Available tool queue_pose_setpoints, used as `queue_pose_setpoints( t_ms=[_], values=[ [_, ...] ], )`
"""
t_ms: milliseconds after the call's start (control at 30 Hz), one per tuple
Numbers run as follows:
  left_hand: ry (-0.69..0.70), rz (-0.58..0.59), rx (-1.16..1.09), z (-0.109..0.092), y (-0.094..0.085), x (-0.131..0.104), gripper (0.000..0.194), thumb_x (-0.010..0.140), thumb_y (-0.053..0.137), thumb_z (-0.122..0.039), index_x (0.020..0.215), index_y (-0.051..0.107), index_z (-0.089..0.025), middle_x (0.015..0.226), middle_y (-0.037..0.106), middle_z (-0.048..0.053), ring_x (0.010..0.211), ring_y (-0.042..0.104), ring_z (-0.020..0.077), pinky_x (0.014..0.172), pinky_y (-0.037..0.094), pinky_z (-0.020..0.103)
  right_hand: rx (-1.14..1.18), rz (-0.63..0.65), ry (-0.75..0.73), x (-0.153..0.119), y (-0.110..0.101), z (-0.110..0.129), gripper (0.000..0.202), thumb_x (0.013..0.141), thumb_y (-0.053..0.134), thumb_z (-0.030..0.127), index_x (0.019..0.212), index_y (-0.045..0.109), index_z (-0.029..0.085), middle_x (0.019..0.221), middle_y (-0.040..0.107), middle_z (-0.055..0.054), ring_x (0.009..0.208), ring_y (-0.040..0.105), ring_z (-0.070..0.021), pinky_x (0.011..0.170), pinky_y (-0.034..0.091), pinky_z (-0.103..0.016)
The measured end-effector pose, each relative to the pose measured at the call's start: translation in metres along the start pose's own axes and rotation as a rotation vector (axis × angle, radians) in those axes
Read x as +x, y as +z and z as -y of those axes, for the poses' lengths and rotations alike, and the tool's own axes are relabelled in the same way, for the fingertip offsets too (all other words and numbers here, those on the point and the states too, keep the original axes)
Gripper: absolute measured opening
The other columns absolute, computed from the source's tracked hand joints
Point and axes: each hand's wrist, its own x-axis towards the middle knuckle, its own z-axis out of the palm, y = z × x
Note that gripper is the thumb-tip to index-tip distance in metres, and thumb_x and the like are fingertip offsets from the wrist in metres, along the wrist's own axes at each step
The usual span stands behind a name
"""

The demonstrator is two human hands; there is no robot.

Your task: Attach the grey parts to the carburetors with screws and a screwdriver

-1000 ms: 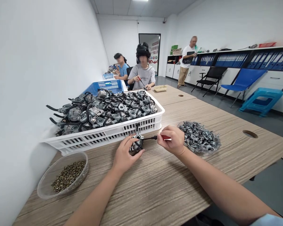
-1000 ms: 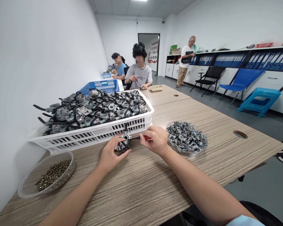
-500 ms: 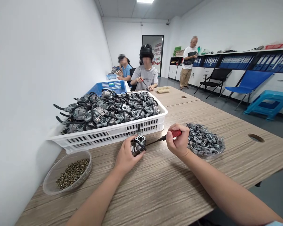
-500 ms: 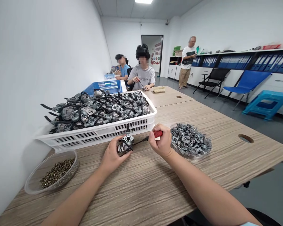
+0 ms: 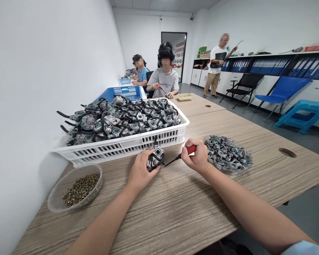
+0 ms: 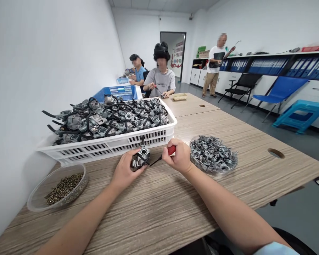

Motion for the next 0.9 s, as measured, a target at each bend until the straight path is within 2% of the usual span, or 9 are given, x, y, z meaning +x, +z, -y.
queue_pose_setpoints(
  t_ms=[100,200,400,467,533,600,700,800,900],
  values=[
    [0.014,-0.01,-0.001,0.001,0.0,0.0,0.06,0.095,0.086,-0.033,0.148,0.059,-0.031,0.147,0.073,0.01,0.138,0.068,0.0349,0.122,0.055,0.058,-0.028,-0.01,0.018,-0.002,0.001,-0.003,0.024,0.095,0.073,0.031,0.11,0.054,0.028,0.081,0.068,0.001,0.065,0.07,-0.0199,0.064,0.055,-0.033],
    [0.034,-0.004,0.009,0.002,-0.001,-0.001,0.047,0.096,0.085,-0.032,0.14,0.066,-0.032,0.147,0.073,0.009,0.139,0.067,0.0345,0.122,0.055,0.059,-0.032,-0.021,0.049,-0.002,0.001,-0.004,0.022,0.097,0.072,0.031,0.109,0.053,0.028,0.08,0.068,0.002,0.064,0.07,-0.0199,0.064,0.056,-0.033],
    [0.003,-0.028,-0.025,0.007,-0.003,-0.003,0.039,0.093,0.09,-0.034,0.129,0.074,-0.032,0.14,0.078,0.008,0.136,0.07,0.0352,0.118,0.059,0.059,-0.019,-0.057,0.15,0.0,0.002,0.002,0.022,0.096,0.072,0.029,0.11,0.054,0.027,0.075,0.063,0.005,0.057,0.062,-0.0169,0.059,0.052,-0.031],
    [-0.053,-0.032,-0.077,0.009,-0.003,-0.004,0.04,0.092,0.091,-0.039,0.127,0.075,-0.031,0.136,0.079,0.008,0.131,0.073,0.0349,0.108,0.066,0.055,-0.01,-0.071,0.194,0.0,0.003,0.005,0.022,0.097,0.071,0.028,0.11,0.054,0.027,0.074,0.06,0.007,0.056,0.061,-0.0163,0.059,0.051,-0.03],
    [-0.124,-0.036,-0.148,0.009,-0.002,-0.005,0.04,0.09,0.092,-0.043,0.125,0.077,-0.03,0.131,0.08,0.009,0.123,0.077,0.0336,0.092,0.072,0.048,-0.001,-0.088,0.235,-0.001,0.004,0.006,0.022,0.097,0.07,0.028,0.111,0.053,0.027,0.077,0.061,0.006,0.059,0.062,-0.0164,0.061,0.052,-0.031],
    [-0.178,-0.043,-0.209,0.008,-0.001,-0.006,0.041,0.088,0.093,-0.046,0.123,0.078,-0.03,0.127,0.08,0.008,0.114,0.08,0.0316,0.08,0.073,0.042,0.011,-0.102,0.269,-0.003,0.005,0.006,0.022,0.097,0.07,0.028,0.113,0.053,0.027,0.083,0.063,0.004,0.063,0.063,-0.0166,0.066,0.054,-0.033],
    [-0.206,-0.049,-0.256,0.005,0.0,-0.006,0.04,0.087,0.094,-0.044,0.121,0.078,-0.03,0.123,0.08,0.008,0.107,0.08,0.0291,0.076,0.072,0.039,0.037,-0.116,0.305,-0.009,0.007,0.004,0.025,0.098,0.07,0.028,0.116,0.053,0.026,0.088,0.063,0.003,0.066,0.064,-0.0168,0.072,0.055,-0.035],
    [-0.203,-0.035,-0.278,0.002,-0.001,-0.005,0.038,0.088,0.093,-0.042,0.121,0.079,-0.03,0.122,0.078,0.008,0.108,0.078,0.028,0.076,0.07,0.036,0.077,-0.126,0.325,-0.014,0.009,0.004,0.027,0.099,0.07,0.029,0.12,0.052,0.026,0.091,0.063,0.002,0.069,0.066,-0.017,0.073,0.056,-0.035],
    [-0.201,-0.012,-0.279,-0.002,-0.003,-0.004,0.034,0.089,0.092,-0.041,0.119,0.081,-0.03,0.121,0.076,0.008,0.105,0.076,0.0263,0.066,0.064,0.029,0.118,-0.134,0.335,-0.017,0.011,0.006,0.028,0.101,0.069,0.029,0.122,0.05,0.026,0.093,0.062,0.002,0.073,0.068,-0.0176,0.074,0.057,-0.036]
  ],
)
